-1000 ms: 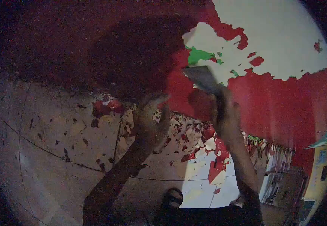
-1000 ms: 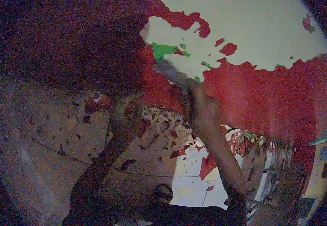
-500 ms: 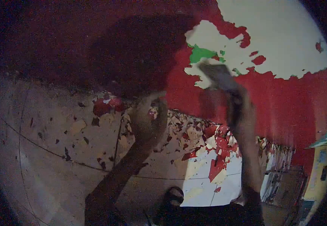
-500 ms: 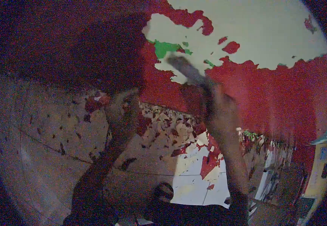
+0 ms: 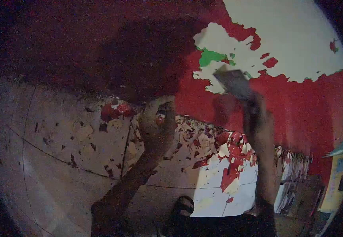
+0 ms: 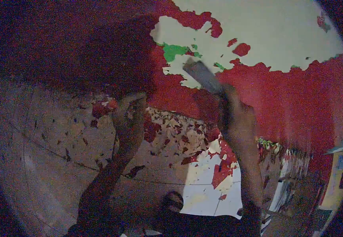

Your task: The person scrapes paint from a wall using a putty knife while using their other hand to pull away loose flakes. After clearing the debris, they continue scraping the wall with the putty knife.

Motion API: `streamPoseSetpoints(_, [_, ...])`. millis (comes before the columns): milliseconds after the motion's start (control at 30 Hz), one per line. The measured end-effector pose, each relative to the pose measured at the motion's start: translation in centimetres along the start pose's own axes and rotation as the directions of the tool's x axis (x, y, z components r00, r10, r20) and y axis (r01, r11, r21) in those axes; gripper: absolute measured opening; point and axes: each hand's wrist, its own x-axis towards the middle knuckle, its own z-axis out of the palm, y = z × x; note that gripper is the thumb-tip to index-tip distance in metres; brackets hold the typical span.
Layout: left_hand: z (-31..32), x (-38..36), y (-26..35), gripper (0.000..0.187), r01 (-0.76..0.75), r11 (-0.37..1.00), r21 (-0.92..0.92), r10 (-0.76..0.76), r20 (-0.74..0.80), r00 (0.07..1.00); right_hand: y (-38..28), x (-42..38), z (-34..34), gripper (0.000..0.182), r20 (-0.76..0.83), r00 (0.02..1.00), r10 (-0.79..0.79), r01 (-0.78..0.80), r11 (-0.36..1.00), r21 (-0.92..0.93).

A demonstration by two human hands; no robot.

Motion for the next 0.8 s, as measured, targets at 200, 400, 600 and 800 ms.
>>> streamPoseSetpoints(200, [-0.3,-0.1,-1.1,0.021,0.032,0.999,-0.017,-0.033,-0.023,0.999,-2.1,0.7,1.1,0.033,0.341,0.926,0.164,-0.232,0.958,0.169])
streamPoseSetpoints(400, [-1.7,0.8,-0.4,0.025,0.107,0.994,0.033,-0.104,-0.081,0.991,-0.1,2.1,4.5,0.033,0.085,0.951,-0.298,0.305,0.949,-0.083])
streamPoseSetpoints(600, [-1.2,1.1,0.8,0.024,0.027,0.999,0.043,-0.025,-0.032,0.999,1.4,-0.1,1.4,0.036,0.057,0.998,0.036,-0.047,0.974,0.221])
streamPoseSetpoints(800, [0.3,1.2,-1.2,0.022,-0.065,0.998,-0.023,0.061,-0.170,0.984,-3.9,2.9,3.1,0.026,0.229,0.957,-0.177,0.218,0.962,-0.166])
